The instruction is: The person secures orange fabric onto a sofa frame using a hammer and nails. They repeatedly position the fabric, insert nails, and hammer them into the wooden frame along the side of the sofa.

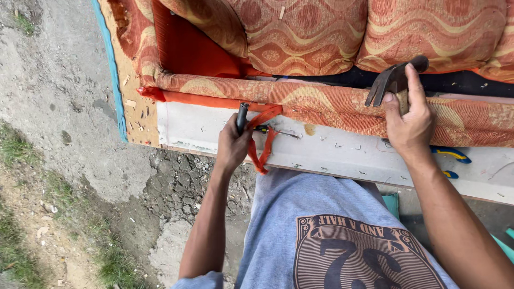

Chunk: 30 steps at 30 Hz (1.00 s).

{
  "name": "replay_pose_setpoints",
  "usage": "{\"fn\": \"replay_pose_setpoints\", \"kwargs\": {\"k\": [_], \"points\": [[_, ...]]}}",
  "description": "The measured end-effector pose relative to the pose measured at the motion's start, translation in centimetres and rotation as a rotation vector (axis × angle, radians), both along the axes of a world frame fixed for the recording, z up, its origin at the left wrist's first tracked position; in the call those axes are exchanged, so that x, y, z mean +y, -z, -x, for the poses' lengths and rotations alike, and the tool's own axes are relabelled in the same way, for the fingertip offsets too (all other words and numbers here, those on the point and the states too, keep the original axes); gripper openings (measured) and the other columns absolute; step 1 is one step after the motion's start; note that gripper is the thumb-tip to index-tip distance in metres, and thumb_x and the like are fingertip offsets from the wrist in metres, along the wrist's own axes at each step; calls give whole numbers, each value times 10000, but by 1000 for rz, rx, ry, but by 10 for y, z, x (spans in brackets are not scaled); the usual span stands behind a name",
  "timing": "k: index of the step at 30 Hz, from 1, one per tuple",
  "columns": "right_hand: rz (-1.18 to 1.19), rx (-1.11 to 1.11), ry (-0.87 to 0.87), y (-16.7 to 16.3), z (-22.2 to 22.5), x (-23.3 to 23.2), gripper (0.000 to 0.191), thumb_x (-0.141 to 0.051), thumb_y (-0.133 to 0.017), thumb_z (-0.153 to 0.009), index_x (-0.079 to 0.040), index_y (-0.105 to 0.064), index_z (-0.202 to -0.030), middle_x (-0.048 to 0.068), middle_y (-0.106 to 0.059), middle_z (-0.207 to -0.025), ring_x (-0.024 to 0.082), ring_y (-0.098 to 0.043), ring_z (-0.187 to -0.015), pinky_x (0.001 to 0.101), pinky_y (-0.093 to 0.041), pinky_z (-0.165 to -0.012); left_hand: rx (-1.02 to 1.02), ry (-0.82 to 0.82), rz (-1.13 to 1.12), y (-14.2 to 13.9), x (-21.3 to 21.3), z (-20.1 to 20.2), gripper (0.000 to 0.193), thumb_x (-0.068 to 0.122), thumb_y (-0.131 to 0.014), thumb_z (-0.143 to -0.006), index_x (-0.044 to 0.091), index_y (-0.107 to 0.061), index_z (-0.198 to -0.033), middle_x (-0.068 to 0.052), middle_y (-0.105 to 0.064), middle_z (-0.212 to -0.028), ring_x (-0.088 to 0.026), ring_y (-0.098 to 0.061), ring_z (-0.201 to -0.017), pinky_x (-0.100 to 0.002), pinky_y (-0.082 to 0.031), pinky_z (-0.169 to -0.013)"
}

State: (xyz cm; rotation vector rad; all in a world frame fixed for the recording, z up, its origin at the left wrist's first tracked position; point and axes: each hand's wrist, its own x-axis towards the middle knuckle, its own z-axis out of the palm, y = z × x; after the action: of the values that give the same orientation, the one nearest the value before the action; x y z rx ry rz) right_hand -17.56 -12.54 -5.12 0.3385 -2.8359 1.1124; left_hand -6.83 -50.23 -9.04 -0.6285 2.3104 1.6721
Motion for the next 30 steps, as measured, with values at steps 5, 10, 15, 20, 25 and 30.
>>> {"fn": "replay_pose_setpoints", "kwargs": {"k": [5,10,15,20,25,30], "points": [[33,-197,77,-8,7,-3,586,-162,-674,-1086,-3,-473,-1612,211,-715,-1282,264,-710,-1158,355,-524,-988,-232,-24,-133,-1,3,-7,160,158,-692,-953,54,-571,-937,-21,-602,-725,-115,-577,-656,-293,-496,-597],[64,-299,74,-6,12,-2,589,-149,-669,-1111,7,-445,-1633,173,-740,-1165,178,-687,-1010,294,-511,-905,137,111,248,-41,-5,-13,342,288,-803,-903,22,-591,-931,-76,-594,-787,-134,-548,-674,-293,-462,-604],[42,-224,0,-1,12,0,570,-118,-669,-1127,42,-430,-1619,180,-735,-1218,184,-703,-1136,299,-513,-990,202,-231,132,-87,-15,15,359,307,-694,-1043,22,-527,-901,-18,-474,-690,-94,-422,-670,-296,-371,-564],[-7,-259,62,-3,10,-3,600,-128,-676,-1109,18,-436,-1638,192,-733,-1213,192,-700,-1099,299,-507,-953,714,-276,-333,-111,3,59,289,258,-646,-1087,64,-498,-931,34,-454,-782,-62,-409,-671,-267,-346,-617],[14,-240,46,-4,9,-7,546,-100,-665,-1129,44,-418,-1594,197,-731,-1271,198,-703,-1157,303,-508,-993,835,-325,-584,-95,44,86,353,164,-630,-1074,85,-403,-815,36,-446,-759,-49,-367,-637,-238,-294,-575],[-8,-238,63,-2,8,-4,586,-117,-671,-1115,14,-429,-1633,190,-737,-1206,201,-708,-1111,319,-523,-958,839,-321,-454,-80,62,90,398,102,-626,-1081,76,-381,-769,56,-390,-673,-45,-301,-638,-261,-248,-575]]}}
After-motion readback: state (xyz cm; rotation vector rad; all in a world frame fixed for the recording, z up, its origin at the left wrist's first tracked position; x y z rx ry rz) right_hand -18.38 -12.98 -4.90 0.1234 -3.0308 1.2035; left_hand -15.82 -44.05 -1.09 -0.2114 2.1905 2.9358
